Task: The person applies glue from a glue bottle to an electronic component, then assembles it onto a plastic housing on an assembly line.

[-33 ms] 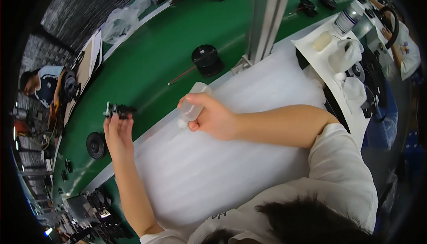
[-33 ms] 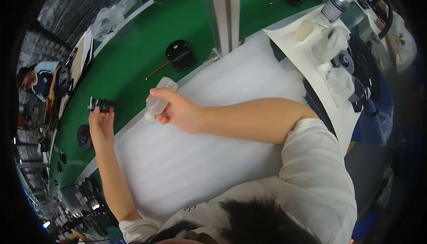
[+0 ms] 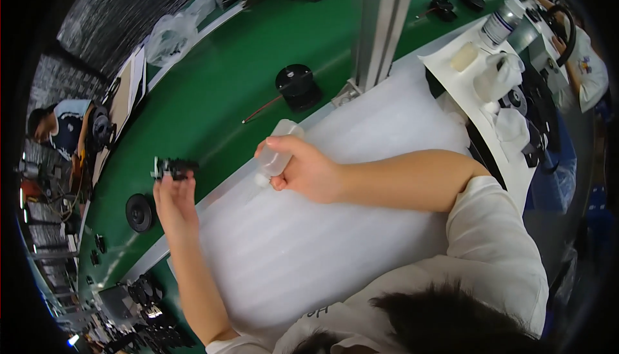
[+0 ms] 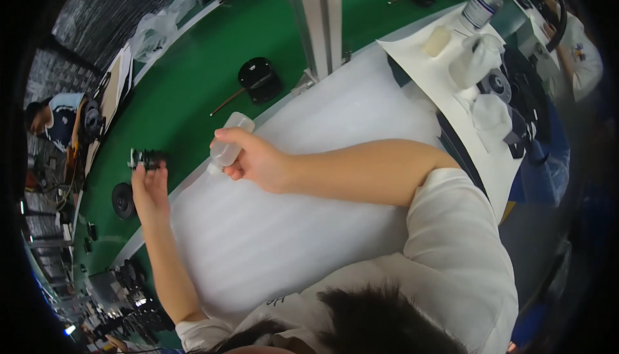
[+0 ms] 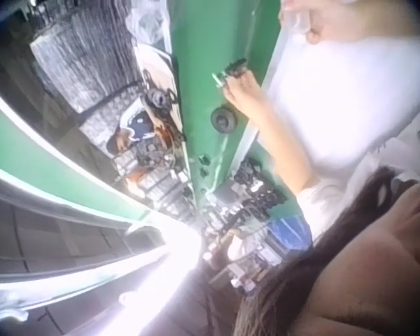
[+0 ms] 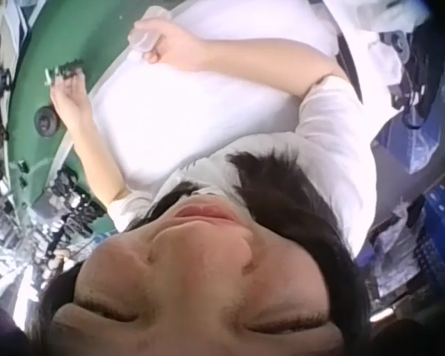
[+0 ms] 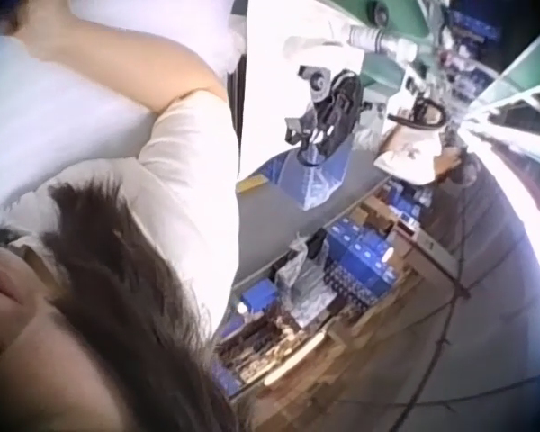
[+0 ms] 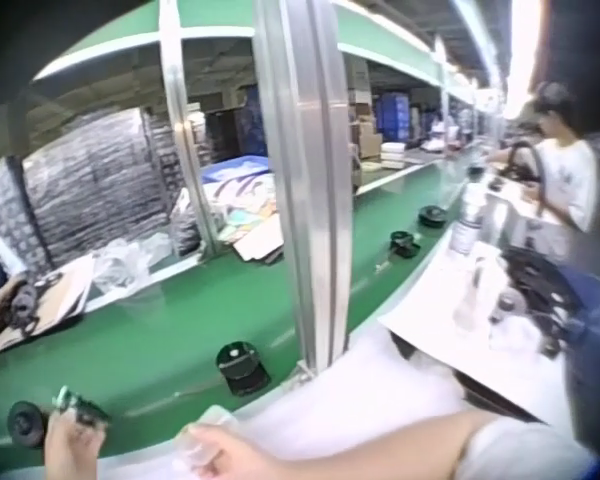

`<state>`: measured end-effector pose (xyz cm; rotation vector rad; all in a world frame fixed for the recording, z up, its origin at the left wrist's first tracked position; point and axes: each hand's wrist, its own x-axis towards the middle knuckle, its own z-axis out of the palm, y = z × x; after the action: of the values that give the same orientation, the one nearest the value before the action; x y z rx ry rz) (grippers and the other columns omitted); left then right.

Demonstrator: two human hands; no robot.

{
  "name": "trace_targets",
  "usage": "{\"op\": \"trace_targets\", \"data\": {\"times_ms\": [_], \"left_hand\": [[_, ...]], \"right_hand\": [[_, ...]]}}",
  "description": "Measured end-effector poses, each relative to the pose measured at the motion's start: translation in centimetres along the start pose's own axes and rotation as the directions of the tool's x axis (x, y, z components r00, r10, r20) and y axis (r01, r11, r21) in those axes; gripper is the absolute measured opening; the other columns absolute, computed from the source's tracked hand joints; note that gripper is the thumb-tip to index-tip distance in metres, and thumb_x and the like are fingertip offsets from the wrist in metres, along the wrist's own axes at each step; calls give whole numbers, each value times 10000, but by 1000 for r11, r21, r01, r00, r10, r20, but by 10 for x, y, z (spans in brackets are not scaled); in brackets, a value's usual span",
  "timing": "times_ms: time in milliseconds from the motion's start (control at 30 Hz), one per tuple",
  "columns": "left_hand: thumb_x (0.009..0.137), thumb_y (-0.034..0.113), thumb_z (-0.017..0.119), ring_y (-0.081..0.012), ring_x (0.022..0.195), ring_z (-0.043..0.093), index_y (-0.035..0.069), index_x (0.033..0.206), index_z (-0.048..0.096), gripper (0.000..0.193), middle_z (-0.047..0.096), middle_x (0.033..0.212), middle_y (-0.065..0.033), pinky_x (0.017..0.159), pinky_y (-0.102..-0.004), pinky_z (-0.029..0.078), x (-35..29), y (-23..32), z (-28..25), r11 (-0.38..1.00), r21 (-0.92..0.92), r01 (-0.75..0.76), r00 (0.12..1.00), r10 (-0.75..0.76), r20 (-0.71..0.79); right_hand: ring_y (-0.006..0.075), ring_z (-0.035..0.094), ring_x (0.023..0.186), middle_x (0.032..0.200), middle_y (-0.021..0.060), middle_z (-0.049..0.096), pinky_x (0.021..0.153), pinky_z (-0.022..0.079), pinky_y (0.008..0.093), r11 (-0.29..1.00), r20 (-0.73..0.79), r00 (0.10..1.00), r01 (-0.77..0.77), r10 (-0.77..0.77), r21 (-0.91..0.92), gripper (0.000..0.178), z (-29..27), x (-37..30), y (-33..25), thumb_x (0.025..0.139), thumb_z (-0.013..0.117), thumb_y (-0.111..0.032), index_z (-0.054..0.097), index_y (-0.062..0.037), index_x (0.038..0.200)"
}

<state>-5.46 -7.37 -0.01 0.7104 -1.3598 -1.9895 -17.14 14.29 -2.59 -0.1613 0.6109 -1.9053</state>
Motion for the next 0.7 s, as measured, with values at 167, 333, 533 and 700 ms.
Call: {"op": "trace_targets", "data": {"times_ms": [167,333,533,700], "left_hand": [[804,114,540,-232,889,548,40,1074,377,324,526,986,-120,777,-291,448,-36,-15,-2,999,-42,-18,999,20,45],[641,-69,646,-199,986,467,76,1171,257,673,434,1095,-121,864,-326,389,-49,-30,13,858,326,-398,916,389,95],[525,46,769,-315,971,506,88,1074,389,669,462,1126,-238,819,-389,407,-44,-35,5,128,371,-920,328,769,548],[535,42,706,-358,892,532,99,977,454,512,511,1059,-231,748,-407,387,-54,-37,23,-128,315,-940,112,758,642]], "right_hand": [[125,439,591,714,31,484,528,332,237,998,25,998,-52,52,-25,249,4,4,4,772,535,-334,505,-96,839],[89,499,675,746,26,506,559,396,229,820,182,939,344,-292,-458,202,25,-19,-6,754,584,-223,496,-77,863],[137,495,665,794,58,514,552,351,274,192,744,519,853,-421,-486,384,36,-41,-35,702,666,-300,470,-74,942],[153,454,614,802,87,512,555,255,321,-181,886,347,893,-309,-413,483,46,-61,-39,702,660,-413,426,-106,993]]}}
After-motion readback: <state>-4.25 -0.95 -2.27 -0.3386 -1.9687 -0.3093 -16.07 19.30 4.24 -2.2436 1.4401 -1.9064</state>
